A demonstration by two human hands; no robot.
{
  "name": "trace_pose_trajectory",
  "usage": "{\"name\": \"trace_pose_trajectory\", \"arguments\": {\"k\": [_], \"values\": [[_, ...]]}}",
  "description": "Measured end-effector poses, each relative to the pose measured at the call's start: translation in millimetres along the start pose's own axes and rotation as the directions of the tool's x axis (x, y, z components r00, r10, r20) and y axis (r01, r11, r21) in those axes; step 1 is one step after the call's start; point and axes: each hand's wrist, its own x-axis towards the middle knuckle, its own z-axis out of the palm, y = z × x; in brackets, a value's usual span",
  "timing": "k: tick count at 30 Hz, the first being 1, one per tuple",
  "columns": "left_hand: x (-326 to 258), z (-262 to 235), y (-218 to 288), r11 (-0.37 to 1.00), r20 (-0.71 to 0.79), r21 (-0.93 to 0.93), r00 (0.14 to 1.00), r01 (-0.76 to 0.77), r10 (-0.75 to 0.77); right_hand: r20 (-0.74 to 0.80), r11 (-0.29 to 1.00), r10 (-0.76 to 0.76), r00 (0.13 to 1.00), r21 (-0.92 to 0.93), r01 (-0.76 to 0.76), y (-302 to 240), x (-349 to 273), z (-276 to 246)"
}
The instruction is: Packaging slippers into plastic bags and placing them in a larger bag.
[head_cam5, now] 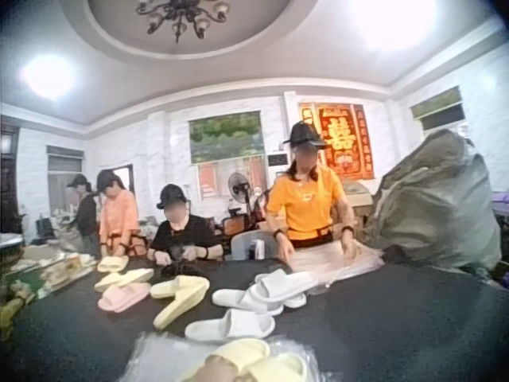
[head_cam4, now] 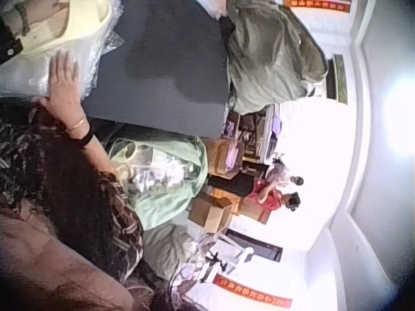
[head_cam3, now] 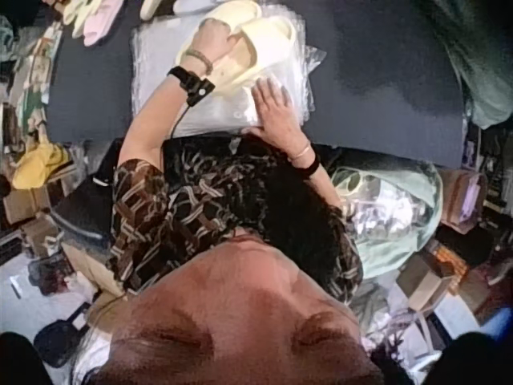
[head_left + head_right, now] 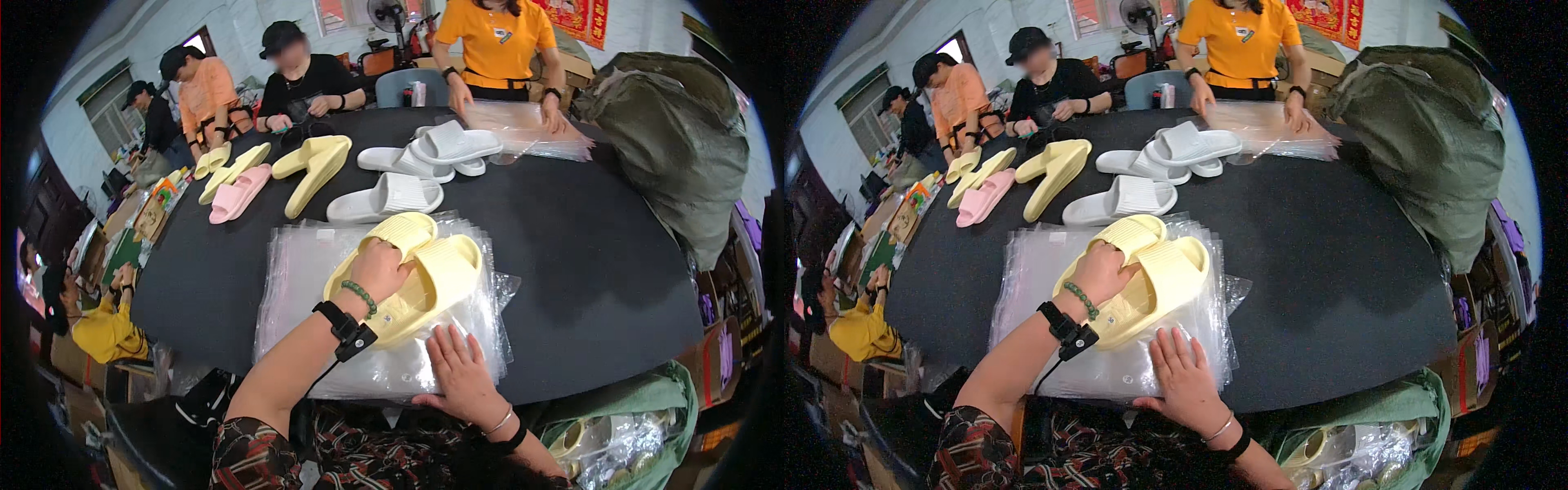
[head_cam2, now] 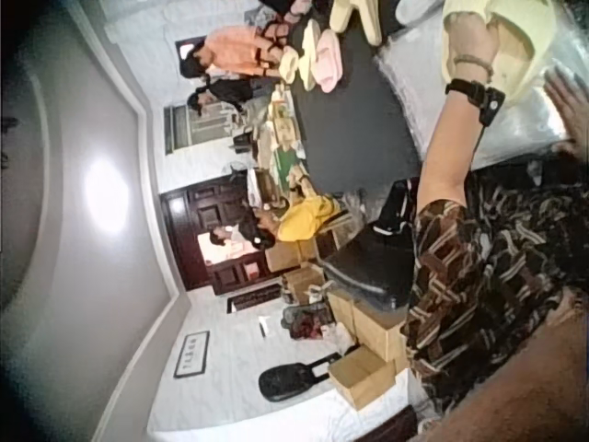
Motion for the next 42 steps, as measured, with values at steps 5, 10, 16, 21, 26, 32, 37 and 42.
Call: {"name": "trace_pose_trajectory", "arguments": {"k": [5,10,16,21,26,32,37,42], "values": [[-28,-11,-37,0.996,-0.095,-0.025,0.992,0.083,-0.085,0.024,1.0,-0.02,1.0,0.002,0.02,-2,5,1],[-54,-46,-71,0.987,0.0,-0.006,0.987,0.158,-0.158,0.049,1.0,0.002,0.999,-0.029,-0.001,-2,5,-1],[-24,-105,-170,0.943,-0.127,0.205,0.963,0.261,-0.239,0.086,0.998,-0.003,0.996,-0.067,0.008,0,3,5],[28,-172,-274,0.784,-0.354,0.4,0.869,0.474,-0.345,0.103,0.998,-0.02,0.994,-0.064,0.026,-5,4,7],[6,-146,-232,0.926,-0.494,0.257,0.861,0.277,-0.12,0.128,0.999,0.005,0.992,-0.048,0.001,-5,4,3],[-103,-82,-54,0.994,-0.179,0.086,0.98,-0.074,0.088,0.126,0.999,0.017,0.992,-0.045,-0.011,3,3,2],[-158,-50,-2,0.993,0.095,-0.106,0.995,0.046,-0.036,0.1,1.0,0.01,0.995,-0.011,-0.009,-3,9,-7],[-182,-19,-35,0.985,0.113,-0.103,0.985,0.139,-0.127,0.06,1.0,-0.003,0.998,-0.01,0.004,-14,12,-6]]}}
